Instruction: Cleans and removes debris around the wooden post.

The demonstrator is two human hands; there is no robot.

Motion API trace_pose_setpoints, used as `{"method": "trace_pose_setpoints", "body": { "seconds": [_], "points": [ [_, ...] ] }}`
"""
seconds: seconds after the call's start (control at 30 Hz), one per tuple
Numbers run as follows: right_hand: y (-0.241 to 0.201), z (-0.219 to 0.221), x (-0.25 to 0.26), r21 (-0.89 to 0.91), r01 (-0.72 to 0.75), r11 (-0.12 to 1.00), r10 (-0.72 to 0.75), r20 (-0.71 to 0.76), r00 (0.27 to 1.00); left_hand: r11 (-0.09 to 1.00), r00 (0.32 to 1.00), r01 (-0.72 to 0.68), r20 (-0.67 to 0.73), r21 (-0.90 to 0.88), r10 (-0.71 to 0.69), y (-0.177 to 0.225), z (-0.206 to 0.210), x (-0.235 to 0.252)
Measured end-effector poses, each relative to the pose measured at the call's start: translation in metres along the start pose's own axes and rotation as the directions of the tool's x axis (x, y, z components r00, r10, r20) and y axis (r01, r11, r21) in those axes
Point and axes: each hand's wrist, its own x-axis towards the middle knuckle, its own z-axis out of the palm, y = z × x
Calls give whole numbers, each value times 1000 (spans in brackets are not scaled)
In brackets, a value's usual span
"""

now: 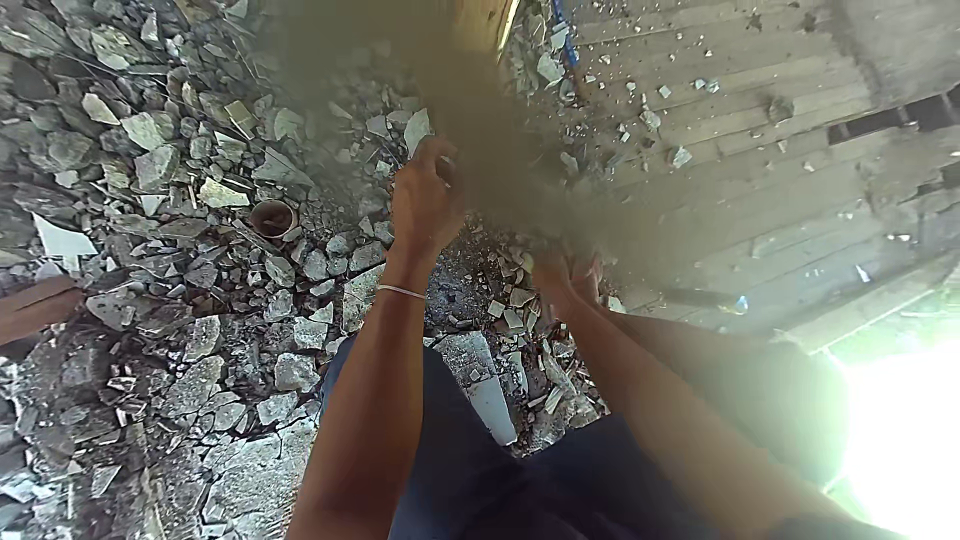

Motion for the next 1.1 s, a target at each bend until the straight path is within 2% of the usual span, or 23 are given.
{"method": "trace_pose_setpoints", "body": {
  "seconds": [0.07,0.13,0.2,0.27,0.33,0.37,0.43,0.47,0.53,0.6,0.63,0.7,0.73,0.77,0.8,0.83,0.87,0.9,1.0,1.07,1.1],
  "points": [
    [-2,36,-10,105,43,994,-51,83,995,1000,1000,15,9,0,-15,3,1,0],
    [-4,66,-28,129,87,988,-116,242,963,1000,998,23,60,0,-23,6,1,-3],
    [-3,92,-44,102,159,982,-185,356,916,998,997,-58,44,0,58,-1,11,-7],
    [-12,105,-61,74,272,959,-277,419,865,983,982,-184,-29,14,184,-13,21,-9],
    [-45,94,-86,8,380,925,-346,430,834,992,990,-128,60,19,127,9,7,-14],
    [-73,79,-100,-104,410,906,-322,459,828,992,989,-125,84,33,122,18,4,-16],
    [-144,39,-128,-393,348,851,-61,585,809,983,981,-178,83,38,174,26,4,-19],
    [-156,29,-130,-436,383,814,-59,595,802,980,977,-200,85,22,198,29,2,-21],
    [-156,15,-115,-446,574,687,-226,619,752,980,971,-199,128,-22,200,34,-12,-26],
    [-139,16,-78,-432,766,476,-493,590,639,985,970,-168,173,-45,173,33,-28,-31],
    [-140,15,-65,-436,785,441,-528,582,619,986,972,-162,164,-51,168,29,-34,-32],
    [-148,3,-60,-516,777,360,-487,606,629,987,979,-150,126,-64,158,18,-45,-33],
    [-144,0,-60,-567,776,278,-494,608,621,987,983,-148,101,-69,155,12,-50,-33],
    [-131,-1,-55,-588,794,158,-588,590,554,987,985,-145,84,-68,151,5,-54,-33],
    [-134,-6,-66,-615,783,97,-564,614,552,989,988,-136,67,-65,140,-2,-58,-33],
    [-167,-13,-98,-690,715,112,-264,673,691,991,991,-111,65,-71,115,-7,-63,-33],
    [-190,-13,-116,-728,679,97,-96,672,734,993,994,-89,50,-74,93,-12,-69,-34],
    [-203,-11,-123,-742,665,85,-20,666,746,994,997,-73,21,-79,75,-17,-75,-34],
    [-190,12,-114,-759,637,135,22,645,764,986,982,-127,-155,-110,110,-40,-82,-33],
    [-138,43,-80,-756,613,230,-50,620,783,969,945,-223,-266,-103,189,-62,-82,-32],
    [-106,59,-66,-739,586,333,-97,591,800,971,939,-228,-280,-78,198,-64,-90,-35]
  ]
}}
